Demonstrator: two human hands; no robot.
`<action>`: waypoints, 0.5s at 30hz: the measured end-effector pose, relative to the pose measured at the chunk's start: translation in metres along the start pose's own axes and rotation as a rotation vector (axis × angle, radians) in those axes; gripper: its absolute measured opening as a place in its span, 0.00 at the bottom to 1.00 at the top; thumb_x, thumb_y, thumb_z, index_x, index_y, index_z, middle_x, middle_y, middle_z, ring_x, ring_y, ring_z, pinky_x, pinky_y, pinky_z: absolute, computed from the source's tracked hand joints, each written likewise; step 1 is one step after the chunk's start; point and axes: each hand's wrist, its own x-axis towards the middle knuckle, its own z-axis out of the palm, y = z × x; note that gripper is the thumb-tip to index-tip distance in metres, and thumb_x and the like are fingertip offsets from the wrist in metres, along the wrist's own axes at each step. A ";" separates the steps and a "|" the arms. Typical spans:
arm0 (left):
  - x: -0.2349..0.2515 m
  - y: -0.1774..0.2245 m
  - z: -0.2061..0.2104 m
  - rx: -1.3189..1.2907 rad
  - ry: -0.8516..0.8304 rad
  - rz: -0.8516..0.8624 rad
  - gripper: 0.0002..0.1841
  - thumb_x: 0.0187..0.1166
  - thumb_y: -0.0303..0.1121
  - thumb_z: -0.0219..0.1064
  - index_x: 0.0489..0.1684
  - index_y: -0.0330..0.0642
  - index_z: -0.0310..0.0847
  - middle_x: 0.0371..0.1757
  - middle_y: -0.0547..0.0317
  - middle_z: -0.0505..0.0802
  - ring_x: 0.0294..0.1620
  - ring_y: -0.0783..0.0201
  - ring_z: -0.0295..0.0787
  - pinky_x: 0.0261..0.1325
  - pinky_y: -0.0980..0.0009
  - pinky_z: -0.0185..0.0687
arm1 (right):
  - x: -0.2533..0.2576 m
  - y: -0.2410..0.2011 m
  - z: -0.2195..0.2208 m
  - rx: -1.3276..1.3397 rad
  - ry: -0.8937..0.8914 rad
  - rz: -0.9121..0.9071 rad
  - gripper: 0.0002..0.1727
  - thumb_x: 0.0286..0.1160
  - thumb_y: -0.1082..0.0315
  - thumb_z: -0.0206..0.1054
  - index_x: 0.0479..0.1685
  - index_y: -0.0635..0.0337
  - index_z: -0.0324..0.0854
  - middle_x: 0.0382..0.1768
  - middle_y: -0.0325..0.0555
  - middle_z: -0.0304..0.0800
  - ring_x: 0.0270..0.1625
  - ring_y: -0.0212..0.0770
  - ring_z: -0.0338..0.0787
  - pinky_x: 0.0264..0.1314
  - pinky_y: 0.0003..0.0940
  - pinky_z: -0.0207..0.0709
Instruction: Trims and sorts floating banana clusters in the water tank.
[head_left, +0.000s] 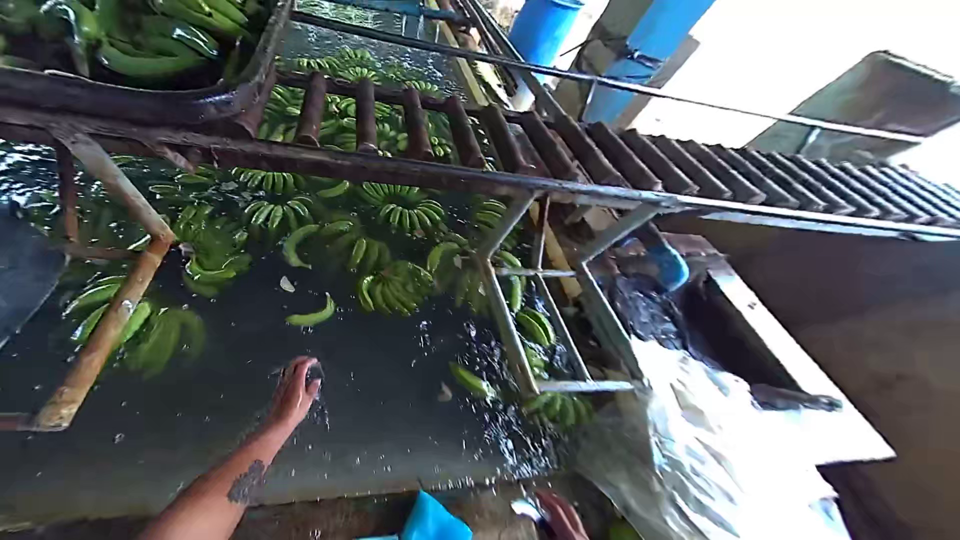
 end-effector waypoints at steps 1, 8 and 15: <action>0.027 0.009 -0.009 -0.030 0.073 0.004 0.27 0.83 0.36 0.65 0.79 0.34 0.72 0.82 0.34 0.74 0.86 0.39 0.65 0.88 0.45 0.59 | 0.046 -0.032 0.008 0.008 -0.015 -0.079 0.25 0.75 0.72 0.69 0.75 0.58 0.81 0.76 0.62 0.79 0.73 0.64 0.84 0.68 0.66 0.81; 0.223 0.040 -0.068 -0.161 0.339 -0.582 0.43 0.85 0.59 0.59 0.87 0.29 0.58 0.85 0.23 0.66 0.87 0.28 0.58 0.85 0.33 0.54 | 0.255 -0.119 0.056 -0.215 -0.155 0.006 0.47 0.63 0.64 0.82 0.90 0.47 0.66 0.86 0.60 0.68 0.80 0.69 0.76 0.69 0.70 0.77; 0.328 -0.024 -0.051 -0.659 0.415 -0.719 0.43 0.80 0.50 0.70 0.87 0.29 0.57 0.83 0.28 0.70 0.83 0.36 0.67 0.80 0.37 0.64 | 0.296 -0.096 0.071 -0.347 -0.528 0.262 0.26 0.75 0.63 0.72 0.70 0.69 0.80 0.66 0.70 0.86 0.72 0.68 0.84 0.74 0.67 0.74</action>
